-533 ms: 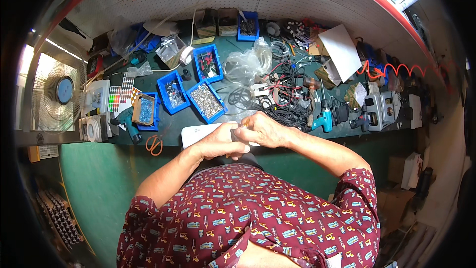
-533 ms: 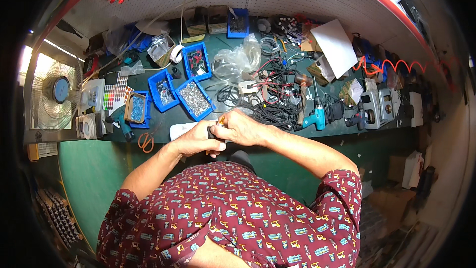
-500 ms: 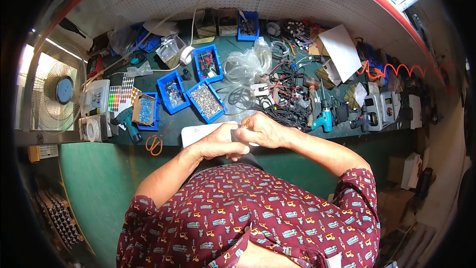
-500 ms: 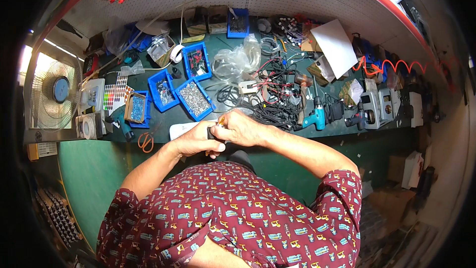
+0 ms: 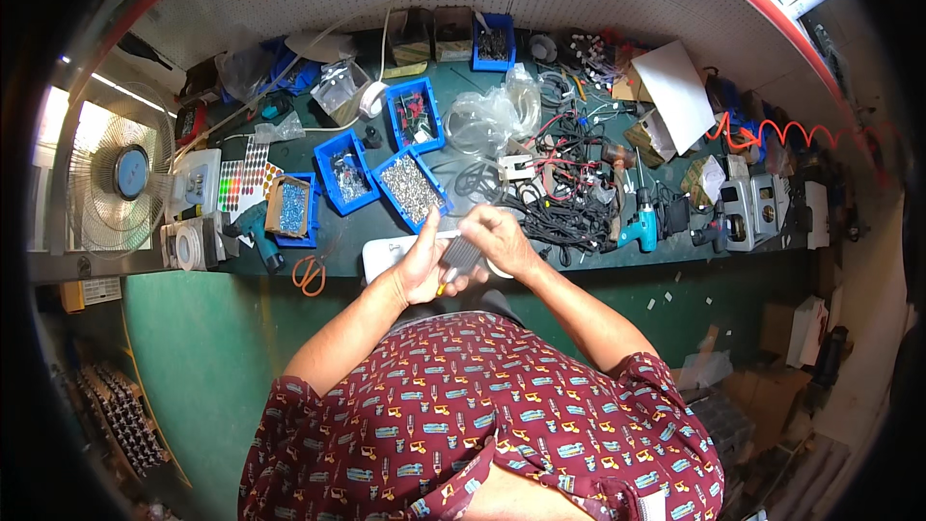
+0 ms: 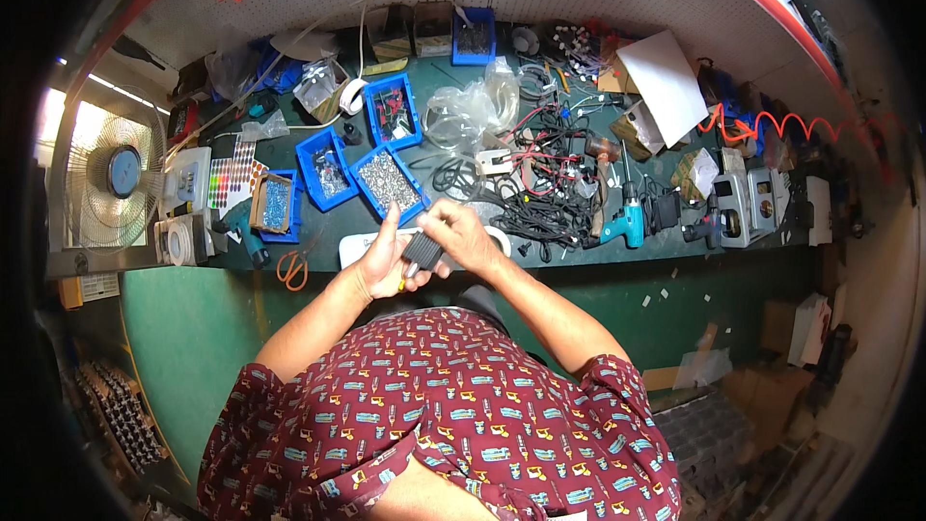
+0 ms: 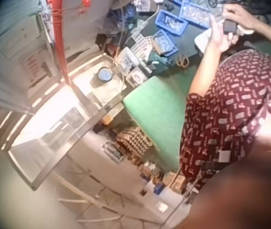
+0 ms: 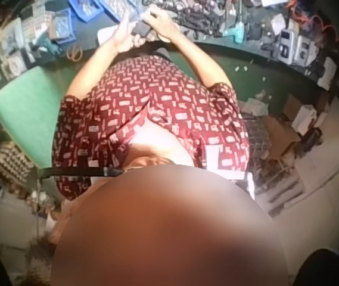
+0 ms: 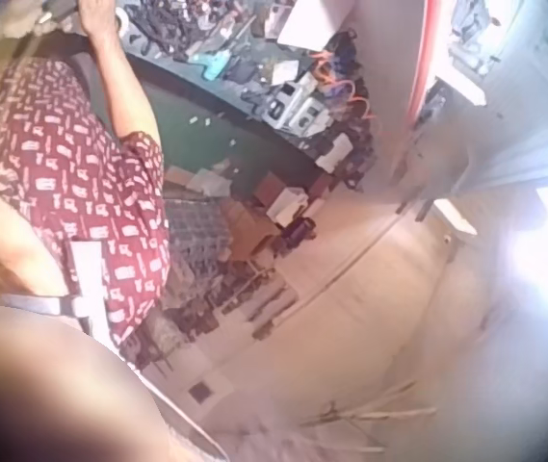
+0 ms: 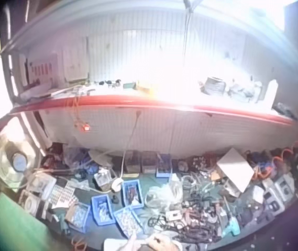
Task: The person assembles a small white plastic device using a roll of tape, scissors, and a black cylindrical component. They cut tape, wrap it around the device, insert the black component, and secure it with additional tape. The person also handles a white foam sheet and a plastic bag during the process.
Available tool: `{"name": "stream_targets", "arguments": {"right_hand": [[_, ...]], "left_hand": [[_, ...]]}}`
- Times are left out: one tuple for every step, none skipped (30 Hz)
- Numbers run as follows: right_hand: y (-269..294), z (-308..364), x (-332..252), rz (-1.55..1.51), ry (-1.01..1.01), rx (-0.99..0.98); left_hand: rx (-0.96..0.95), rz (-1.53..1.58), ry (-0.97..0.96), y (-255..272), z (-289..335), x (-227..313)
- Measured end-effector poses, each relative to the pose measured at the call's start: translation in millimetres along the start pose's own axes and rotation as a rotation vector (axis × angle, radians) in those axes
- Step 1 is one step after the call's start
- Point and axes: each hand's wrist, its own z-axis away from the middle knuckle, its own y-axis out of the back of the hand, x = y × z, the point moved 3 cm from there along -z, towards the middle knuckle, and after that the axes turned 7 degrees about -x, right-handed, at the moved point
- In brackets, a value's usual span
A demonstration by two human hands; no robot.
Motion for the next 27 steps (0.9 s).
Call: {"name": "stream_targets", "arguments": {"right_hand": [[1,0,5,-0.047,-0.040,0.064],[0,0,15,-0.095,-0.032,0.141],[1,1,23,-0.097,-0.022,0.191],[2,2,30,-0.100,-0.011,0.240],[3,4,37,-0.101,-0.001,0.290],[2,5,30,-0.104,-0.002,0.319],[2,7,30,-0.030,-0.017,0.345],[1,12,30,0.044,-0.032,0.369],[1,14,29,0.118,-0.036,0.390],[-2,19,32,0.149,-0.082,0.351],[-5,23,39,0.019,-0.186,0.254],[-10,31,40,0.065,-0.151,0.156],[-14,32,31,0.115,-0.108,0.055],[-16,37,18,0.297,-0.030,-0.096],[-18,40,18,0.419,0.000,-0.195],[-21,42,28,0.405,-0.021,-0.211],[-24,45,37,0.392,-0.042,-0.227],[-27,45,37,0.401,-0.024,-0.223],[-28,44,38,0.398,-0.033,-0.222],[-30,44,38,0.412,-0.029,-0.205],[-31,46,37,0.424,-0.027,-0.184],[-33,45,36,0.425,-0.031,-0.166],[-37,43,36,0.427,-0.048,-0.166],[-38,43,33,0.438,-0.072,-0.154],[-38,44,32,0.448,-0.098,-0.141],[-38,47,36,0.452,-0.015,-0.106],[-39,48,36,0.456,0.039,-0.068]], "left_hand": [[0.032,0.019,-0.011,-3,3,2],[-0.027,0.009,-0.022,-3,8,4],[-0.001,-0.022,-0.029,1,9,2],[0.024,-0.052,-0.036,5,9,0],[0.049,-0.083,-0.042,9,11,-2],[0.012,0.001,-0.069,12,17,-3],[0.083,-0.120,-0.092,16,19,-8],[0.154,-0.241,-0.115,23,19,-18],[0.229,-0.368,-0.145,30,19,-22],[0.224,-0.307,-0.166,35,21,-28],[0.219,-0.319,-0.195,41,21,-30],[0.216,-0.322,-0.169,50,23,-38],[0.212,-0.329,-0.152,56,27,-38],[0.193,-0.352,-0.098,62,31,-39],[0.169,-0.375,-0.039,63,34,-41],[0.163,-0.428,-0.024,65,35,-42],[0.164,-0.448,-0.014,67,37,-44],[0.173,-0.416,-0.010,68,38,-45],[0.181,-0.386,-0.005,71,38,-46],[0.189,-0.356,0.002,72,38,-48],[0.226,-0.344,-0.057,73,36,-52],[0.260,-0.369,-0.074,80,35,-55],[0.292,-0.393,-0.089,86,35,-57],[0.316,-0.414,-0.092,84,34,-55],[0.339,-0.435,-0.094,81,35,-53],[0.363,-0.433,-0.115,82,34,-55],[0.409,-0.431,-0.115,78,33,-54]]}}
